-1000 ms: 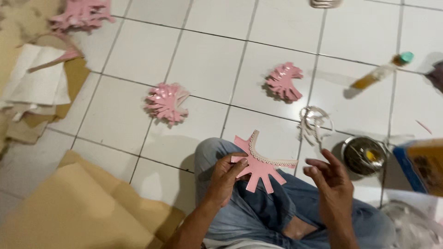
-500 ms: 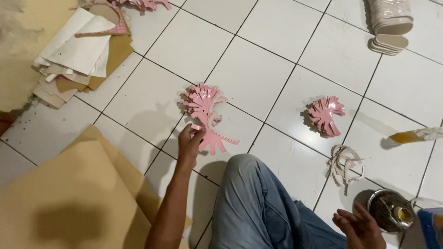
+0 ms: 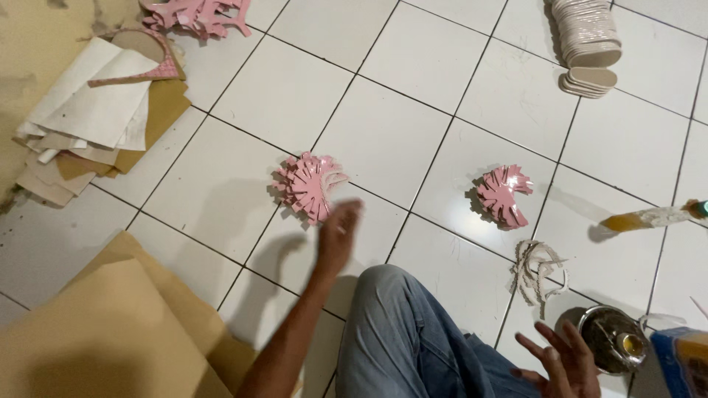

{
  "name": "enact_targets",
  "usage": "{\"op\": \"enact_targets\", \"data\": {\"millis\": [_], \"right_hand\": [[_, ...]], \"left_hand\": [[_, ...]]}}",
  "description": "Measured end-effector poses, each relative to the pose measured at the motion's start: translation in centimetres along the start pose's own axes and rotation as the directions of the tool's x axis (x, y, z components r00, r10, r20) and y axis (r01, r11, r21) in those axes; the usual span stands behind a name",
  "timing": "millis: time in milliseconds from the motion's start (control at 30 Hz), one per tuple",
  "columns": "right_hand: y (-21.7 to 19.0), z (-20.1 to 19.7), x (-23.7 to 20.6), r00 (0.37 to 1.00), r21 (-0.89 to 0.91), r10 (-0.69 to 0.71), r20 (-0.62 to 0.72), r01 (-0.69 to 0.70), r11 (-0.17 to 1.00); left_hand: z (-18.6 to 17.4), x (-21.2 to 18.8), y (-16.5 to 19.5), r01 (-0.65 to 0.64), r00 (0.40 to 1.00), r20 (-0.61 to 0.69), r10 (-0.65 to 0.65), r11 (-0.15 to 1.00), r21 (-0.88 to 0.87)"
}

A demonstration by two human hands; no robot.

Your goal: The person sits on the floor and attaches white lace trim to pink foam shoe cutouts, pressing the trim along the curved edge of each piece by hand. They work through several cutouts one at a time, setting finished pieces aside and picking up the next piece.

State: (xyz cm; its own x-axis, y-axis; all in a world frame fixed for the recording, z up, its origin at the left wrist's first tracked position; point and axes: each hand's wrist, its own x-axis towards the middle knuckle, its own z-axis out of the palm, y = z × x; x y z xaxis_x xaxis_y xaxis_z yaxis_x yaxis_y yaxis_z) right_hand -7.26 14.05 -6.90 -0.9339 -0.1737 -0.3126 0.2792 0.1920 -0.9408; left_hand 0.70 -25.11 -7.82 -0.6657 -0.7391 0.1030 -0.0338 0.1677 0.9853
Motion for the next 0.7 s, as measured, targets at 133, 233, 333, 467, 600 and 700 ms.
{"op": "enact_targets", "data": {"millis": [133, 233, 333, 467, 600, 700], "right_hand": [[-1.9, 4.0, -2.8, 0.953, 0.313, -0.264, 0.146, 0.209, 0.927], [-2.2, 5.1, -4.4, 0.938, 0.160, -0.270, 0.215, 0.239, 0.958], [-1.9, 3.2, -5.1, 0.875, -0.047, -0.337, 0.349, 0.375, 0.926], [-0.3, 0.7, -6.0, 0.815, -0.349, -0.322, 0.482, 0.516, 0.782], [1.4, -0.9, -7.2, 0.774, -0.194, -0.419, 0.475, 0.556, 0.808], [1.9, -2.4, -7.6, 0.772, -0.077, -0.450, 0.448, 0.535, 0.841]], "left_hand": [[10.3, -12.6, 1.9, 0.570, 0.691, 0.687, -0.224, 0.754, -0.328], [14.7, -15.9, 2.2, 0.780, 0.540, 0.797, -0.270, 0.516, -0.354], [16.0, -17.1, 1.7, 0.747, 0.579, 0.775, -0.254, 0.546, -0.379], [16.8, -18.2, 1.0, 0.599, 0.710, 0.684, -0.166, 0.652, -0.464], [17.4, -18.5, 1.1, 0.695, 0.624, 0.750, -0.220, 0.596, -0.403], [17.2, -18.6, 1.6, 0.844, 0.402, 0.885, -0.234, 0.471, -0.258]]}}
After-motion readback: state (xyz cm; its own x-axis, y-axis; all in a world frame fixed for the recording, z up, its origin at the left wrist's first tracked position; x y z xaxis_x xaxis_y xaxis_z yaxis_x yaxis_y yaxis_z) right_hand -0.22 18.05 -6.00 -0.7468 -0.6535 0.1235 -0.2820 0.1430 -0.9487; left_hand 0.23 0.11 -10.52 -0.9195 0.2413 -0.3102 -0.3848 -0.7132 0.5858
